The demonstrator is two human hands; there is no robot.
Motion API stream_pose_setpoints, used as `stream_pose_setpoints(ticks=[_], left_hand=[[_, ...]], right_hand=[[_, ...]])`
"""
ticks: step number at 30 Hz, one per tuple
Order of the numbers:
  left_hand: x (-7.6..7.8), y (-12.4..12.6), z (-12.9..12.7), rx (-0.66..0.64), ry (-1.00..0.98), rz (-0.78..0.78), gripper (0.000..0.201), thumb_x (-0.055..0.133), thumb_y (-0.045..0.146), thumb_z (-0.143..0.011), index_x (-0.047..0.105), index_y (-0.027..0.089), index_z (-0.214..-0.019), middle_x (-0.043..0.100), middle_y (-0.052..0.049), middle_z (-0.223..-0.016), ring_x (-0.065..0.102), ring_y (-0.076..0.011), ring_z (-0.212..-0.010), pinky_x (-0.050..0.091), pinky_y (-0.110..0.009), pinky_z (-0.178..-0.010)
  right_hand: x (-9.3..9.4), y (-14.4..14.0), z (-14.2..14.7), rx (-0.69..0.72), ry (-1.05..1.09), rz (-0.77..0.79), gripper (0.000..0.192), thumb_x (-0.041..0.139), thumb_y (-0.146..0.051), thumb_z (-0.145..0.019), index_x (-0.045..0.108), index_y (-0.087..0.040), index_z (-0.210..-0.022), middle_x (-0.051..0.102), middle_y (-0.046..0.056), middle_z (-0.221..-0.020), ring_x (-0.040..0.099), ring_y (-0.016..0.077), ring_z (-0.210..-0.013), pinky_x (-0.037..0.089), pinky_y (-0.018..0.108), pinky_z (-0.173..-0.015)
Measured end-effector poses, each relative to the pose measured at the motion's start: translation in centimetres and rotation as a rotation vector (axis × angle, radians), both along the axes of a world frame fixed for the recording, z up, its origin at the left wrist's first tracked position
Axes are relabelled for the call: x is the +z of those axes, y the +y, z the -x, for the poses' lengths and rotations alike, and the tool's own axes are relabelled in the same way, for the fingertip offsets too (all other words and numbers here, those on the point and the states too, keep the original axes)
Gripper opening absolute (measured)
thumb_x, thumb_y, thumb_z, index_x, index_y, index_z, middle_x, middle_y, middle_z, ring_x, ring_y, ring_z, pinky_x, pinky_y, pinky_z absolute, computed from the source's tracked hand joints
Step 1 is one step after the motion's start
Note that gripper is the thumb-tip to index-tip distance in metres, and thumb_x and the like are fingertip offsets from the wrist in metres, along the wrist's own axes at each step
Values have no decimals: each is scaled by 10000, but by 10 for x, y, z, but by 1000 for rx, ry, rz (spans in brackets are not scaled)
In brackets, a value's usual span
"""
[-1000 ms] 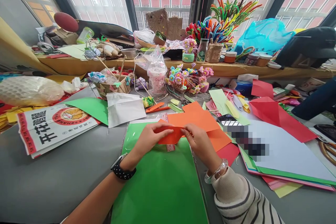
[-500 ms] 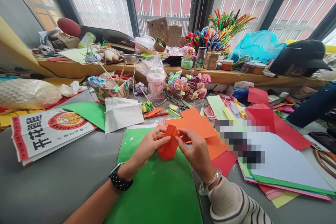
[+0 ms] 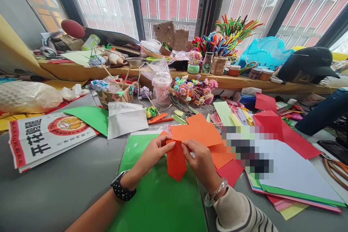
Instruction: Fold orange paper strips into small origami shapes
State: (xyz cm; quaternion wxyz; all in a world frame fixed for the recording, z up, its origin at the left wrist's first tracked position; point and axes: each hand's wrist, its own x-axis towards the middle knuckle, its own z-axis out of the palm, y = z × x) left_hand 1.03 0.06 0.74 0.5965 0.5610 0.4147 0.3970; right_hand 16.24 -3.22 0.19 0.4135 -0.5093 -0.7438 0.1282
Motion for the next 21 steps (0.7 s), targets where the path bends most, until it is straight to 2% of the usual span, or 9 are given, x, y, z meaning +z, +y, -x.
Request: stream_pose_setpoints(ticks=[6, 14, 18, 21], left_hand=[[-4, 2, 0, -45, 8, -12, 210, 590, 331, -648, 605, 128, -701, 598, -36, -685, 535, -140, -664, 418, -220, -611], [-1, 0, 1, -12, 33, -38, 251, 523, 374, -695, 618, 144, -717, 585, -26, -673, 527, -154, -682, 427, -239, -639], [1, -1, 0, -15, -9, -7, 241, 544, 372, -679, 614, 142, -690, 578, -18, -645, 524, -141, -651, 427, -226, -622], [2, -2, -1, -17, -55, 76, 244, 568, 376, -658, 602, 135, -657, 576, -16, -644, 520, -126, -617, 429, -221, -600]], right_hand=[[0, 0, 1, -75, 124, 39, 163, 447, -253, -791, 590, -181, -817, 648, 50, -769, 598, 170, -684, 489, 265, -602], [0, -2, 3, -46, 148, 60, 163, 442, -248, -796, 588, -194, -843, 657, 44, -788, 609, 171, -693, 499, 265, -607], [0, -4, 4, -64, 104, 6, 191, 430, -224, -796, 578, -206, -913, 659, 37, -809, 614, 159, -682, 505, 264, -617], [-2, -5, 3, -43, 4, -115, 214, 419, -187, -796, 577, -220, -937, 656, 40, -828, 611, 162, -695, 500, 276, -625]])
